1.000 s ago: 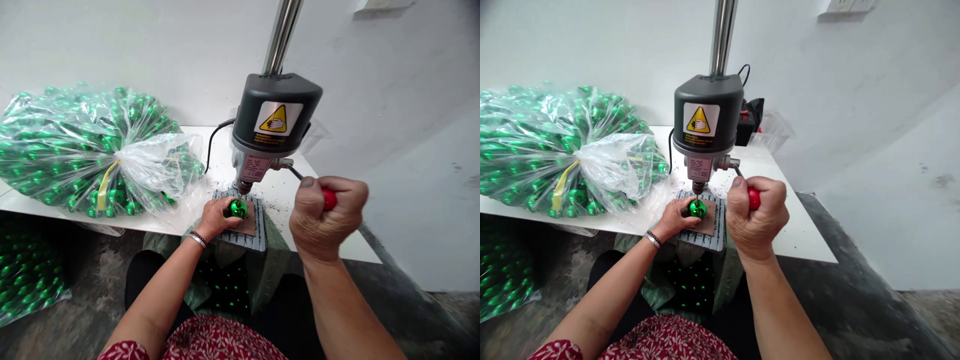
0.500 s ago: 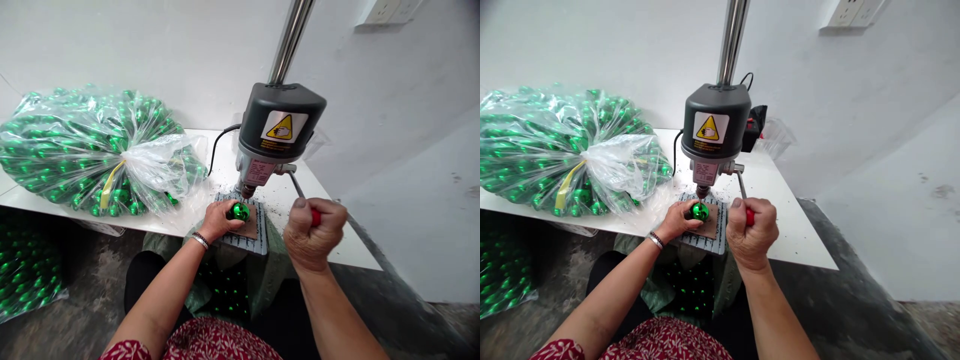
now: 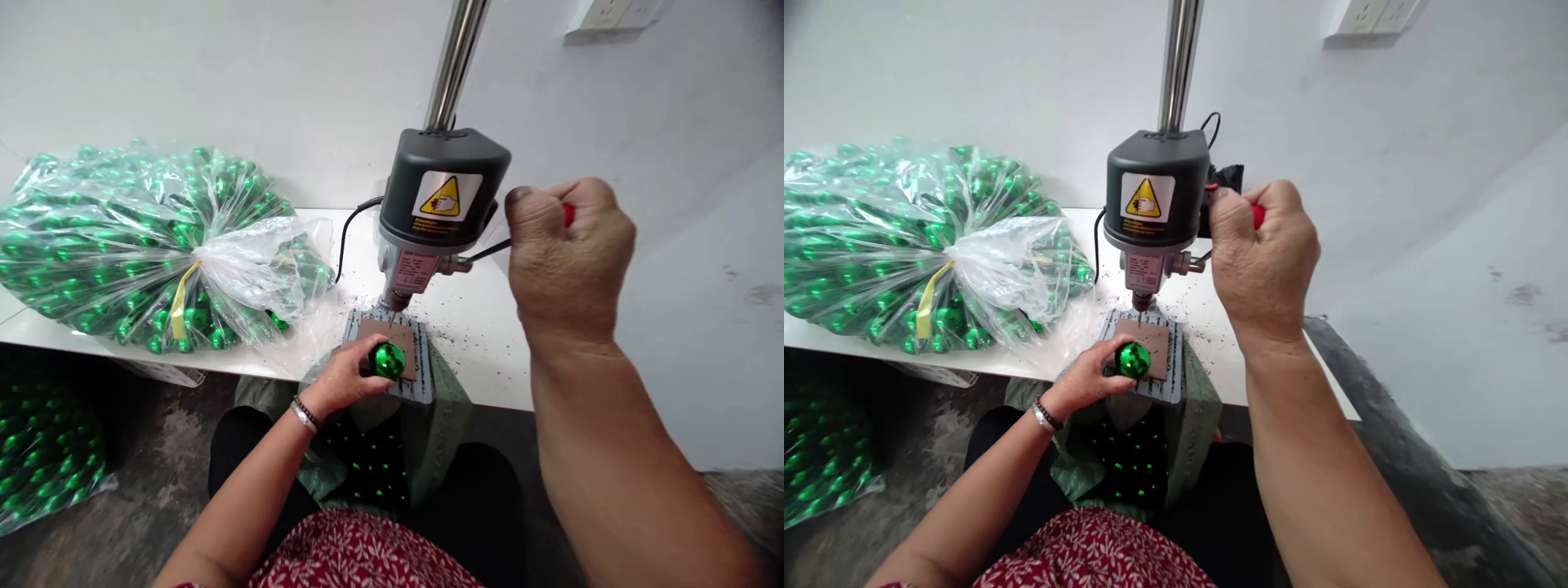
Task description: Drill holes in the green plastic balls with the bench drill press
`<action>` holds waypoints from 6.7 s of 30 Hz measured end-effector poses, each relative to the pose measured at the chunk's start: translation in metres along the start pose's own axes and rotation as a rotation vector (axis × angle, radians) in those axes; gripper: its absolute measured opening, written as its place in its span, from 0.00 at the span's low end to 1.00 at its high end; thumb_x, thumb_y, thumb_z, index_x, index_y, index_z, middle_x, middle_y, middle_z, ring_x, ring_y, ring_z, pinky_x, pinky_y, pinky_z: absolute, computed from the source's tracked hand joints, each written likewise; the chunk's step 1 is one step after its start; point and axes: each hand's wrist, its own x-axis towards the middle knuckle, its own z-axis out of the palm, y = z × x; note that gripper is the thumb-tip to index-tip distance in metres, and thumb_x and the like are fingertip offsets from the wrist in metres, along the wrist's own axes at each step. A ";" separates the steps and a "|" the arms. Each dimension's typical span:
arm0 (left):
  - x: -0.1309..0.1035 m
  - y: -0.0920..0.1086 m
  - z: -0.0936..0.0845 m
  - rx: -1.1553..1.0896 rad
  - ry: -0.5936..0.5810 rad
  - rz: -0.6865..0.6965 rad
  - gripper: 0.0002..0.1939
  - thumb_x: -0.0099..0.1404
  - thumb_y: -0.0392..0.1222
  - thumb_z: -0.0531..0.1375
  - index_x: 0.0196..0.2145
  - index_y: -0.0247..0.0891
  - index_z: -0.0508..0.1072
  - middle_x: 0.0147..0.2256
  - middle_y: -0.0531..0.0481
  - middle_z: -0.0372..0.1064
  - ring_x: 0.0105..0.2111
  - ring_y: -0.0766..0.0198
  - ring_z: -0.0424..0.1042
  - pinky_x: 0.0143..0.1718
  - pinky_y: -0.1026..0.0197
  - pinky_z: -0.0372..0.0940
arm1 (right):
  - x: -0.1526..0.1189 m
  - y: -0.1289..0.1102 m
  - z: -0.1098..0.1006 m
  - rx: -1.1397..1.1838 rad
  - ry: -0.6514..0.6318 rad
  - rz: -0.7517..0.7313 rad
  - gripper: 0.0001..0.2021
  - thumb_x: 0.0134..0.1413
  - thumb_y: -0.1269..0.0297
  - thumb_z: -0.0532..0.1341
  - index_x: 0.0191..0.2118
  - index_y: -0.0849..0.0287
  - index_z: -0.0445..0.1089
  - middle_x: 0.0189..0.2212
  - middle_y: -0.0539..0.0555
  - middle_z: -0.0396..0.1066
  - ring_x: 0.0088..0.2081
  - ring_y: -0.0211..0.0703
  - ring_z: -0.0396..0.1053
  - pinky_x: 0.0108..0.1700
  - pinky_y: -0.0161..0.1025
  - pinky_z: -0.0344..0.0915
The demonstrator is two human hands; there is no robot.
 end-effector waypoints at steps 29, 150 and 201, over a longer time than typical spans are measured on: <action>-0.014 -0.051 -0.082 0.698 0.018 -0.424 0.26 0.69 0.45 0.56 0.62 0.36 0.67 0.57 0.33 0.70 0.56 0.46 0.72 0.57 0.50 0.66 | -0.006 0.001 0.001 0.080 0.023 -0.017 0.13 0.57 0.65 0.61 0.27 0.62 0.58 0.19 0.41 0.50 0.24 0.23 0.48 0.31 0.31 0.49; 0.058 -0.009 0.006 0.182 -0.061 -0.233 0.17 0.55 0.48 0.68 0.40 0.38 0.77 0.37 0.49 0.76 0.37 0.59 0.72 0.40 0.60 0.66 | -0.053 0.036 -0.005 0.087 0.056 -0.214 0.12 0.58 0.54 0.58 0.32 0.58 0.61 0.26 0.45 0.60 0.27 0.27 0.58 0.34 0.33 0.59; 0.007 -0.061 -0.106 0.702 0.257 -0.467 0.17 0.59 0.31 0.54 0.40 0.31 0.81 0.41 0.36 0.79 0.47 0.50 0.75 0.51 0.53 0.67 | -0.007 0.008 0.003 0.081 0.051 0.002 0.16 0.56 0.54 0.63 0.29 0.61 0.62 0.19 0.43 0.56 0.24 0.26 0.51 0.31 0.34 0.54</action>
